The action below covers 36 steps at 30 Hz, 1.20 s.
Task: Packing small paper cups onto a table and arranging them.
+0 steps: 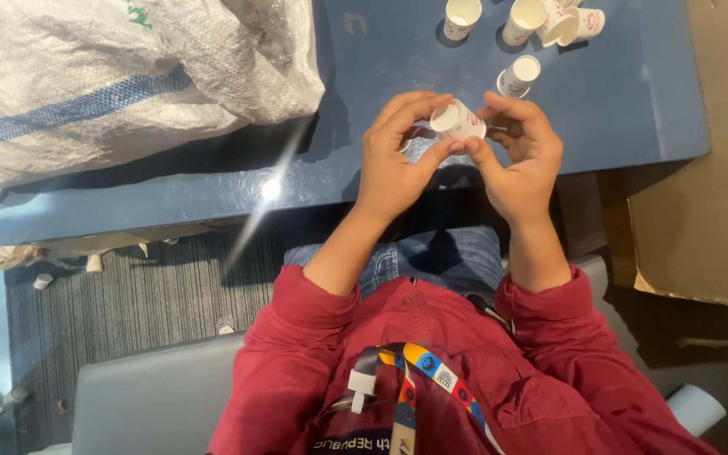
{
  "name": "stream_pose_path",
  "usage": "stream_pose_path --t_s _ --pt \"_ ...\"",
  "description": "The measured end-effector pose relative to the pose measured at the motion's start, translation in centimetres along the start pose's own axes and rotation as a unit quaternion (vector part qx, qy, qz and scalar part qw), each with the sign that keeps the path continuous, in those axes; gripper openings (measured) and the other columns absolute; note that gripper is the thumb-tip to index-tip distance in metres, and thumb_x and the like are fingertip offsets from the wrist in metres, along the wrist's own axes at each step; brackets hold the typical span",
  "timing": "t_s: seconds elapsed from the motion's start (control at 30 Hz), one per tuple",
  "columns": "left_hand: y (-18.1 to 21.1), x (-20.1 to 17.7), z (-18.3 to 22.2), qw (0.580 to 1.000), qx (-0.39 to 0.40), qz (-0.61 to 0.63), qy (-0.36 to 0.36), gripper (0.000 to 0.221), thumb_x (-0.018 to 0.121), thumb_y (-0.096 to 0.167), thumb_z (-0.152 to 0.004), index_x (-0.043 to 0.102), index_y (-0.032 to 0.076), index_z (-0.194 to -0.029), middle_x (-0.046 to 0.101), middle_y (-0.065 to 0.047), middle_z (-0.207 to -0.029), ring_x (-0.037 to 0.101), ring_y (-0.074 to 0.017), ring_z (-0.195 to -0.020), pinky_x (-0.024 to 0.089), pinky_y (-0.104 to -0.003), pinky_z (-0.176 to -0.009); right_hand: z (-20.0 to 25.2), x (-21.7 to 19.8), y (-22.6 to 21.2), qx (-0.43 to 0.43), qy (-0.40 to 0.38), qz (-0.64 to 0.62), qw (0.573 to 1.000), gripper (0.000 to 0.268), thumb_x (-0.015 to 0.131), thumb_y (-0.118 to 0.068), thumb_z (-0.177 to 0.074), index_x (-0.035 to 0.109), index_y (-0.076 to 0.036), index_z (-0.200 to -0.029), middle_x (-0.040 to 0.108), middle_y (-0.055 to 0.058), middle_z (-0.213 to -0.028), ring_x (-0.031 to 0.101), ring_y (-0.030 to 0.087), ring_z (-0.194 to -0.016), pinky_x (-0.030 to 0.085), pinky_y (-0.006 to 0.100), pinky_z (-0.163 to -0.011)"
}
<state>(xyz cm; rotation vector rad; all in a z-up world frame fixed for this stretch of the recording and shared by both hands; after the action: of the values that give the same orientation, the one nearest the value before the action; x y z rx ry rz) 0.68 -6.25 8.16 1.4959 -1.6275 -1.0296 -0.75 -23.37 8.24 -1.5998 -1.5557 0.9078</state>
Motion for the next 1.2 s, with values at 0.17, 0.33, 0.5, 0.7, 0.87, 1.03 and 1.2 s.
stream_pose_path --t_s 0.17,0.33,0.5,0.7,0.87,1.03,1.2 --pt "-0.2 -0.9 0.2 0.997 -0.011 -0.031 0.072 0.035 0.086 0.004 -0.085 0.075 0.003 -0.117 0.069 -0.009 -0.117 0.071 -0.0149 -0.098 0.062 -0.026 -0.079 -0.1 0.2 3.0 0.048 -0.021 -0.056 0.997 0.033 0.074 -0.008 -0.103 0.06 0.003 -0.131 0.068 0.013 -0.121 0.069 0.016 -0.11 0.057 0.029 -0.098" --pt "-1.4 -2.5 -0.1 0.998 -0.047 0.036 0.033 0.032 0.075 -0.001 -0.094 0.073 0.005 -0.125 0.07 -0.01 -0.129 0.072 -0.0132 -0.104 0.067 -0.027 -0.088 -0.1 1.2 4.6 0.11 -0.015 -0.102 0.989 0.025 0.069 -0.008 -0.107 0.064 0.005 -0.127 0.072 0.014 -0.118 0.07 0.016 -0.106 0.057 0.028 -0.096" --pt "-2.9 -3.5 0.2 0.992 -0.075 0.088 0.051 0.029 0.073 -0.003 -0.092 0.074 0.003 -0.12 0.072 -0.011 -0.125 0.074 -0.0158 -0.102 0.068 -0.029 -0.086 0.1 2.2 5.2 0.1 -0.028 -0.089 0.991 0.022 0.068 -0.007 -0.108 0.068 0.006 -0.126 0.072 0.014 -0.121 0.069 0.017 -0.11 0.055 0.029 -0.1" --pt "-3.6 -4.0 1.2 0.991 -0.057 0.031 0.116 0.022 0.076 -0.001 -0.095 0.077 0.0 -0.117 0.08 -0.01 -0.108 0.076 -0.0148 -0.097 0.061 -0.028 -0.089 -0.5 3.8 4.4 0.102 -0.069 -0.059 0.991 0.04 0.075 -0.007 -0.099 0.061 0.001 -0.135 0.071 0.012 -0.122 0.069 0.018 -0.115 0.056 0.031 -0.104" --pt "-2.9 -5.0 0.8 0.989 -0.044 -0.057 0.131 0.022 0.071 0.003 -0.1 0.074 0.002 -0.122 0.081 -0.01 -0.108 0.078 -0.0156 -0.102 0.061 -0.029 -0.095 -0.9 4.0 5.0 0.032 -0.085 0.041 0.995 0.045 0.078 -0.007 -0.1 0.06 -0.001 -0.141 0.072 0.014 -0.127 0.068 0.022 -0.121 0.053 0.035 -0.11" --pt "-3.2 -5.3 1.0 0.99 -0.042 -0.08 0.106 0.027 0.066 0.003 -0.103 0.07 0.004 -0.13 0.081 -0.009 -0.113 0.077 -0.0167 -0.109 0.059 -0.03 -0.101 -0.8 4.3 5.6 -0.01 -0.094 0.112 0.989 0.045 0.079 -0.004 -0.1 0.062 -0.001 -0.141 0.073 0.016 -0.129 0.069 0.025 -0.124 0.052 0.037 -0.112" --pt "-4.6 -5.6 1.7 0.988 -0.002 -0.124 0.09 0.029 0.074 -0.005 -0.09 0.077 0.007 -0.116 0.078 -0.01 -0.117 0.077 -0.0193 -0.109 0.061 -0.031 -0.097 -0.2 4.9 6.7 0.018 -0.079 0.083 0.993 0.041 0.078 0.0 -0.097 0.063 0.001 -0.135 0.073 0.015 -0.128 0.07 0.025 -0.124 0.054 0.037 -0.112"
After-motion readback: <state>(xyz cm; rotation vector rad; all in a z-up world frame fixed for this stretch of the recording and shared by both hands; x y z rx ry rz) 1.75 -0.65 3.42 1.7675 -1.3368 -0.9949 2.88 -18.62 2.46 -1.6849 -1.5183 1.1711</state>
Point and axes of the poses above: each hand's wrist, its own z-axis away from the middle knuckle, its own x-axis out of the palm, y = z × x, the point moved 4 cm from there along -z, towards the middle knuckle
